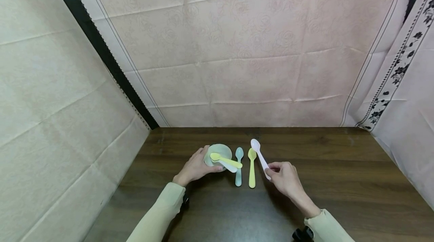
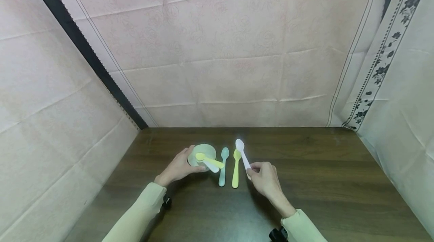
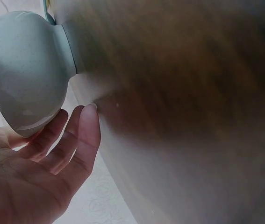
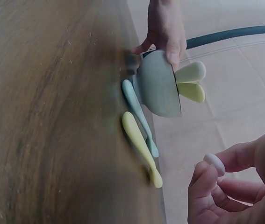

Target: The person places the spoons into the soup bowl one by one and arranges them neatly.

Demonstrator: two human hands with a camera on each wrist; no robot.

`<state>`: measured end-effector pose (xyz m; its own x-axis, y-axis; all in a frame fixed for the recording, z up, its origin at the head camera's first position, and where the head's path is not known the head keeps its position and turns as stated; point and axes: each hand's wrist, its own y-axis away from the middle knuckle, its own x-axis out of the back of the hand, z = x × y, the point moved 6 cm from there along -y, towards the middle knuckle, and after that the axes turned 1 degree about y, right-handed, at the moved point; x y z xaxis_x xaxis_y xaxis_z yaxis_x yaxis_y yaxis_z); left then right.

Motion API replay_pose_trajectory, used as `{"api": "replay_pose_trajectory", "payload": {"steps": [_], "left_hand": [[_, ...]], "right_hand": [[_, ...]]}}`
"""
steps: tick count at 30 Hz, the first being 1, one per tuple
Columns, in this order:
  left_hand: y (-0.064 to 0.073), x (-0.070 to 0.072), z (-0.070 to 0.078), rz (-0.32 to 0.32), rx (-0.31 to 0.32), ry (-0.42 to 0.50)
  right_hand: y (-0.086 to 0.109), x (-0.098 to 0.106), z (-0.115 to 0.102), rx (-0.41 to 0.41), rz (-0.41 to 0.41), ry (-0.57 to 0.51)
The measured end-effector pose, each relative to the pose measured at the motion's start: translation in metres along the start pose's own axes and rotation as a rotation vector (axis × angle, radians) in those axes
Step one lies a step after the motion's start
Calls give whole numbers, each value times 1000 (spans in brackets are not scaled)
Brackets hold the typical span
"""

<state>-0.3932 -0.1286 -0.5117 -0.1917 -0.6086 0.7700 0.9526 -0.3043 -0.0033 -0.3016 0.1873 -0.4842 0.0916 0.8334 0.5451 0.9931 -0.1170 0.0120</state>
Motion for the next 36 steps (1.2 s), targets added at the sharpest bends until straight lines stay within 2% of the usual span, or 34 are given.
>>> {"api": "replay_pose_trajectory", "payload": {"steps": [9,28,36], "left_hand": [[0,0,0,3,-4,9],[-1,-1,0,4,-19,4],[1,-1,0,8,-19,1]], "right_hand": [[-2,-2,-1,-48,-34,-37],[-8,-10,-10,-67,-73,-86],[-12,-17,-18,-20,-70,-125]]}}
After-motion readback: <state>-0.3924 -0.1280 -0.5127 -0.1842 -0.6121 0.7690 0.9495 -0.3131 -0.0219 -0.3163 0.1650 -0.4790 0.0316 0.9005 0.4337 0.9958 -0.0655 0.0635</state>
